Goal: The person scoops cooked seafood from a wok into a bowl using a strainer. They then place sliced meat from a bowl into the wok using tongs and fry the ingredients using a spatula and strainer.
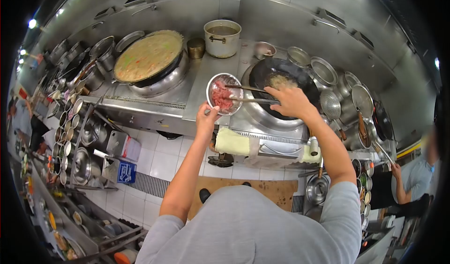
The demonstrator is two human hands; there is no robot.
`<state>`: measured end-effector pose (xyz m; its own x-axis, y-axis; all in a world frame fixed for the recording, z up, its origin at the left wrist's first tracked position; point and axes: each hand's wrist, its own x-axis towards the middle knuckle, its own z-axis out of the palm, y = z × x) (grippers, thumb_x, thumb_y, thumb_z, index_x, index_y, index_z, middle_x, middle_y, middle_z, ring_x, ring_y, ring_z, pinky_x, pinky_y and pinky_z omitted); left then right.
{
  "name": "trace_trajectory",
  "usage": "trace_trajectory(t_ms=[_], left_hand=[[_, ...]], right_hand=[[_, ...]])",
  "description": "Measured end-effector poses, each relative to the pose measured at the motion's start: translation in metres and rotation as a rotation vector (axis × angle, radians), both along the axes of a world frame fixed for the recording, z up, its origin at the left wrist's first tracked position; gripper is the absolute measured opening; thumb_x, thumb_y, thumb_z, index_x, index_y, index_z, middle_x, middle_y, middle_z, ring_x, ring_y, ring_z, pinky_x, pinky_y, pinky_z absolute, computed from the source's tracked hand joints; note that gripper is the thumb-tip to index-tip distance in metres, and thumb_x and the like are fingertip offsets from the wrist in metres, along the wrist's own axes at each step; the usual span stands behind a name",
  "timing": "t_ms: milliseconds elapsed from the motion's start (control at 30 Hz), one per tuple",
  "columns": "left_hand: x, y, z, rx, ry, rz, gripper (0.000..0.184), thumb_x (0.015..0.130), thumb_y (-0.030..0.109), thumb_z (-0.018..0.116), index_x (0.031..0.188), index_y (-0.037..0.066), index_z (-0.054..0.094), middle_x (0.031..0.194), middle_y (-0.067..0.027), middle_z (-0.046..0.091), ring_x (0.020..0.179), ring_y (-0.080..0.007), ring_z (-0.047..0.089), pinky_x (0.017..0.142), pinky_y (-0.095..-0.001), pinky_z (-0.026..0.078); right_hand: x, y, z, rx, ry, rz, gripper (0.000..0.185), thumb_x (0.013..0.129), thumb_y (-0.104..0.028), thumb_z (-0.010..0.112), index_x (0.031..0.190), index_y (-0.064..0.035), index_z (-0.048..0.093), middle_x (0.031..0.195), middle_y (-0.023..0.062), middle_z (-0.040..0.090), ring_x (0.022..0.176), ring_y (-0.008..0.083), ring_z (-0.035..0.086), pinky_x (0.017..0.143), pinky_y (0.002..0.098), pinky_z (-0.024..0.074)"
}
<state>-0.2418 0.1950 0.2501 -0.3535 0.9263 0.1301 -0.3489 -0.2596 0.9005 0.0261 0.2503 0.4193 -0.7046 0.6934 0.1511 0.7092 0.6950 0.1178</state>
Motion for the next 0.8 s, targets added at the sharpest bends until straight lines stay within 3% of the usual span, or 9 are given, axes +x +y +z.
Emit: trace_trajectory(t_ms=[167, 233, 267, 400, 467, 567, 633, 667, 800], left_hand=[[0.003, 0.008, -0.009, -0.071, -0.151, -0.074, 0.017, 0.089, 0.011, 0.059, 0.081, 0.009, 0.044, 0.096, -0.0086, 0.057, 0.090, -0.0183, 0.060, 0.084, -0.0379, 0.054], [0.002, 0.009, -0.024, -0.113, -0.194, -0.099, 0.017, 0.090, 0.011, 0.058, 0.082, 0.008, 0.044, 0.096, -0.0091, 0.057, 0.090, -0.0185, 0.060, 0.084, -0.0387, 0.054], [0.002, 0.009, -0.028, -0.143, -0.251, -0.129, 0.016, 0.090, 0.011, 0.058, 0.082, 0.008, 0.043, 0.096, -0.0095, 0.057, 0.090, -0.0191, 0.060, 0.084, -0.0394, 0.054], [0.009, 0.003, -0.036, -0.216, -0.320, -0.198, 0.017, 0.090, 0.011, 0.057, 0.083, 0.009, 0.042, 0.093, -0.0092, 0.056, 0.091, -0.0213, 0.060, 0.086, -0.0414, 0.053], [0.007, -0.001, -0.043, -0.231, -0.312, -0.189, 0.018, 0.090, 0.011, 0.058, 0.082, 0.009, 0.042, 0.092, -0.0088, 0.056, 0.091, -0.0218, 0.061, 0.087, -0.0422, 0.052], [0.003, -0.005, -0.046, -0.227, -0.299, -0.193, 0.018, 0.090, 0.011, 0.058, 0.082, 0.009, 0.042, 0.093, -0.0095, 0.057, 0.092, -0.0223, 0.061, 0.088, -0.0428, 0.051], [0.004, -0.006, -0.049, -0.225, -0.299, -0.196, 0.019, 0.091, 0.012, 0.057, 0.081, 0.009, 0.041, 0.092, -0.0094, 0.058, 0.092, -0.0220, 0.061, 0.088, -0.0433, 0.051], [0.005, -0.007, -0.046, -0.227, -0.312, -0.174, 0.019, 0.091, 0.012, 0.057, 0.080, 0.008, 0.042, 0.090, -0.0093, 0.056, 0.088, -0.0210, 0.060, 0.085, -0.0408, 0.053], [-0.005, -0.017, -0.040, -0.275, -0.305, -0.109, 0.019, 0.091, 0.012, 0.056, 0.079, 0.007, 0.043, 0.088, -0.0084, 0.055, 0.084, -0.0193, 0.060, 0.084, -0.0385, 0.054]], right_hand=[[0.010, 0.010, 0.015, -0.118, 0.023, -0.092, 0.049, 0.079, -0.030, 0.064, 0.126, -0.0178, 0.052, 0.098, 0.0189, 0.064, 0.089, 0.0371, 0.062, 0.076, 0.0439, 0.0502], [0.027, 0.008, 0.029, -0.042, 0.193, -0.055, 0.047, 0.079, -0.029, 0.064, 0.123, -0.0181, 0.054, 0.103, 0.0164, 0.065, 0.093, 0.0353, 0.061, 0.080, 0.0436, 0.0492], [0.034, 0.008, 0.036, -0.090, 0.190, -0.156, 0.047, 0.079, -0.029, 0.064, 0.124, -0.0183, 0.054, 0.105, 0.0136, 0.065, 0.096, 0.0342, 0.061, 0.083, 0.0434, 0.0479], [0.083, 0.024, 0.033, -0.059, 0.199, -0.284, 0.051, 0.078, -0.031, 0.066, 0.125, -0.0193, 0.054, 0.103, 0.0156, 0.065, 0.097, 0.0343, 0.061, 0.084, 0.0430, 0.0478], [0.095, 0.031, 0.030, -0.112, 0.020, -0.503, 0.052, 0.076, -0.033, 0.064, 0.125, -0.0200, 0.054, 0.102, 0.0153, 0.066, 0.095, 0.0339, 0.062, 0.084, 0.0434, 0.0489], [0.104, 0.062, -0.012, -0.140, -0.145, -0.594, 0.050, 0.075, -0.033, 0.061, 0.123, -0.0205, 0.057, 0.101, 0.0154, 0.066, 0.096, 0.0336, 0.063, 0.084, 0.0439, 0.0500], [0.104, 0.091, -0.058, -0.222, -0.228, -0.679, 0.050, 0.073, -0.037, 0.067, 0.120, -0.0205, 0.058, 0.106, 0.0168, 0.065, 0.099, 0.0359, 0.061, 0.085, 0.0448, 0.0495], [0.101, 0.093, -0.070, -0.231, -0.220, -0.682, 0.050, 0.076, -0.038, 0.065, 0.119, -0.0151, 0.056, 0.108, 0.0206, 0.063, 0.101, 0.0383, 0.061, 0.086, 0.0456, 0.0490], [0.109, 0.091, -0.063, -0.091, -0.029, -0.698, 0.056, 0.077, -0.041, 0.062, 0.124, -0.0128, 0.050, 0.106, 0.0226, 0.062, 0.098, 0.0400, 0.060, 0.084, 0.0480, 0.0485]])
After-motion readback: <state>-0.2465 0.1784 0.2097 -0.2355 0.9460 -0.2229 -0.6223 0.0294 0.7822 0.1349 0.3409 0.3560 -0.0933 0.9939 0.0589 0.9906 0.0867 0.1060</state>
